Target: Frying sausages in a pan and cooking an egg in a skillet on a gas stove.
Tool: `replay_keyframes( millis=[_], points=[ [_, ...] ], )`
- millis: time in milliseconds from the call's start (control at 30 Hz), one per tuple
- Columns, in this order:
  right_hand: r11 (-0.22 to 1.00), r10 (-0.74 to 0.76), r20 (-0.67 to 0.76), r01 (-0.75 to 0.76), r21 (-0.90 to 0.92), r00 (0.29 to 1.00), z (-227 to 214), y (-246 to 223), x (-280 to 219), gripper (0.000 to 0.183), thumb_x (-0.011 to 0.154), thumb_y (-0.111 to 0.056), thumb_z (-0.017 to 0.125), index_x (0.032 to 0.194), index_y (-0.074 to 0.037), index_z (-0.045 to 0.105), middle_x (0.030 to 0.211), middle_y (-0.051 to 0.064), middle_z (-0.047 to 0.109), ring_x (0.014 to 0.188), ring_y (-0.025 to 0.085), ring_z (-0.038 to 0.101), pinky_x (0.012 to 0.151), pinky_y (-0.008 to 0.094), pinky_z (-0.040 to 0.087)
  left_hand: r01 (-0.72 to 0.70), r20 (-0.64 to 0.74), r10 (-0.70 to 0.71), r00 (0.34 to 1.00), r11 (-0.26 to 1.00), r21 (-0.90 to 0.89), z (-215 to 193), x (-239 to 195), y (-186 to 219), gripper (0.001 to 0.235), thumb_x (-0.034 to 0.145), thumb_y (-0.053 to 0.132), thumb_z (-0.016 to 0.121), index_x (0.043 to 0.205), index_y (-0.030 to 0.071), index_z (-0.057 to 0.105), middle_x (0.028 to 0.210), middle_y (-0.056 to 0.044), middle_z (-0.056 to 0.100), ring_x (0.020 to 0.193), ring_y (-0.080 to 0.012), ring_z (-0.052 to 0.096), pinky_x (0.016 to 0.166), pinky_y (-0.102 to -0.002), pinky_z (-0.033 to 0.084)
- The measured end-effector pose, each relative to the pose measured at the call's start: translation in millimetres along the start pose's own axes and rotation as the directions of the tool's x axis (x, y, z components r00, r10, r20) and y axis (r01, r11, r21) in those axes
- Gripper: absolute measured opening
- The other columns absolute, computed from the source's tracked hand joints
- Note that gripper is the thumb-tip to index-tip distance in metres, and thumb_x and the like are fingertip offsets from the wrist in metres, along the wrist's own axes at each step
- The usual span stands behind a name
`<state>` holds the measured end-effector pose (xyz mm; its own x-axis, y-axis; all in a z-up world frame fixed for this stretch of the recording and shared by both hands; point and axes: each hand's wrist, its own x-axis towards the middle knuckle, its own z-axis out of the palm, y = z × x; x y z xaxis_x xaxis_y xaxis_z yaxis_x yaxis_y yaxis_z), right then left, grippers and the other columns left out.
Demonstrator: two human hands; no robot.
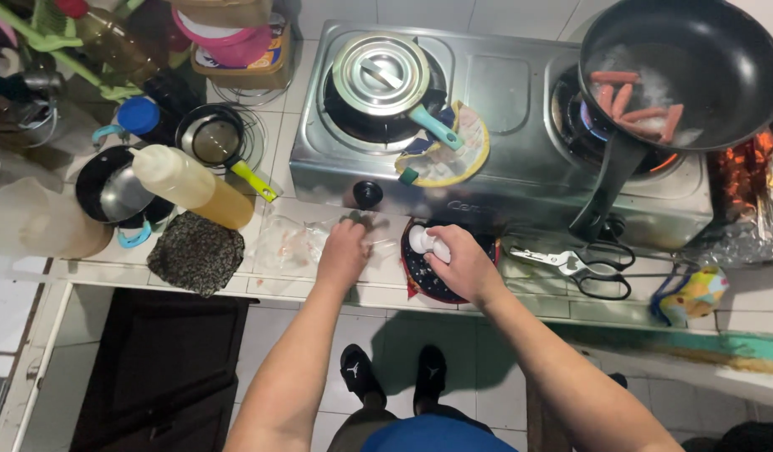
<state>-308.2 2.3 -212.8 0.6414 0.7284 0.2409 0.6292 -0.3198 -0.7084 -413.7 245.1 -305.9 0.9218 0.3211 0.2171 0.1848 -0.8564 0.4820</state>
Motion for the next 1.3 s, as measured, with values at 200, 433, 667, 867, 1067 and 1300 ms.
replay_keyframes(
  millis=[200,433,667,867,1067,1300],
  points=[
    [0.999,-0.001,0.003,0.001,0.046,1.000,-8.0,-0.3,6.8,0.040,0.085,-0.016,0.075,0.121,-0.003,0.062,0.111,0.015,0.066,0.107,0.035,0.064,0.094,0.041,0.051,0.196,-0.065,-0.221,0.973,0.943,-0.270,-46.4,-6.5,4.5,0.024,0.075,0.014,0.068,0.096,0.004,0.061,0.101,-0.019,0.061,0.098,-0.0401,0.059,0.085,-0.048,0.052],
    [1.000,-0.023,0.159,0.024,-0.005,0.987,20.9,-23.5,34.8,0.039,0.083,-0.021,0.077,0.117,-0.005,0.065,0.106,0.017,0.068,0.103,0.036,0.066,0.091,0.043,0.053,0.338,-0.264,-0.344,0.901,0.939,-0.067,-92.3,-30.9,-51.5,0.021,0.094,0.021,0.066,0.097,0.002,0.057,0.091,-0.025,0.065,0.092,-0.0473,0.062,0.081,-0.057,0.049],
    [0.886,0.236,0.378,-0.039,-0.462,0.895,97.6,-36.1,80.7,0.039,0.084,-0.016,0.065,0.123,-0.012,0.065,0.103,0.020,0.071,0.098,0.041,0.069,0.082,0.052,0.054,0.506,-0.071,-0.502,0.862,0.859,0.079,-105.1,-33.8,-71.5,0.039,0.087,0.019,0.070,0.124,0.010,0.059,0.097,-0.022,0.070,0.097,-0.0451,0.066,0.080,-0.057,0.051],
    [0.739,0.316,0.282,-0.049,-0.671,0.906,140.1,-21.2,98.4,0.018,0.088,-0.021,0.063,0.098,-0.013,0.075,0.092,0.015,0.075,0.088,0.038,0.074,0.073,0.051,0.058,0.423,0.021,-0.431,0.902,0.892,0.159,-90.7,-44.6,-83.7,0.051,0.088,0.021,0.067,0.139,0.020,0.059,0.113,-0.017,0.068,0.110,-0.0394,0.062,0.090,-0.052,0.052],
    [0.685,0.311,0.275,-0.014,-0.729,0.910,140.7,-18.6,98.1,0.018,0.077,-0.026,0.072,0.086,-0.011,0.077,0.086,0.015,0.075,0.083,0.037,0.074,0.071,0.049,0.059,0.363,0.115,-0.379,0.918,0.921,0.138,-122.4,-44.1,-60.5,0.060,0.086,0.046,0.072,0.136,0.015,0.059,0.121,-0.018,0.061,0.118,-0.0377,0.054,0.091,-0.052,0.051],
    [0.663,0.292,0.258,-0.001,-0.748,0.921,135.1,-22.1,93.0,0.013,0.078,-0.023,0.075,0.081,-0.010,0.078,0.082,0.017,0.074,0.079,0.036,0.075,0.070,0.047,0.061,0.256,0.104,-0.271,0.957,0.957,0.135,-108.0,-51.0,-77.3,0.050,0.079,0.029,0.077,0.125,0.017,0.064,0.114,-0.016,0.061,0.114,-0.0387,0.055,0.084,-0.053,0.052]
  ],
)
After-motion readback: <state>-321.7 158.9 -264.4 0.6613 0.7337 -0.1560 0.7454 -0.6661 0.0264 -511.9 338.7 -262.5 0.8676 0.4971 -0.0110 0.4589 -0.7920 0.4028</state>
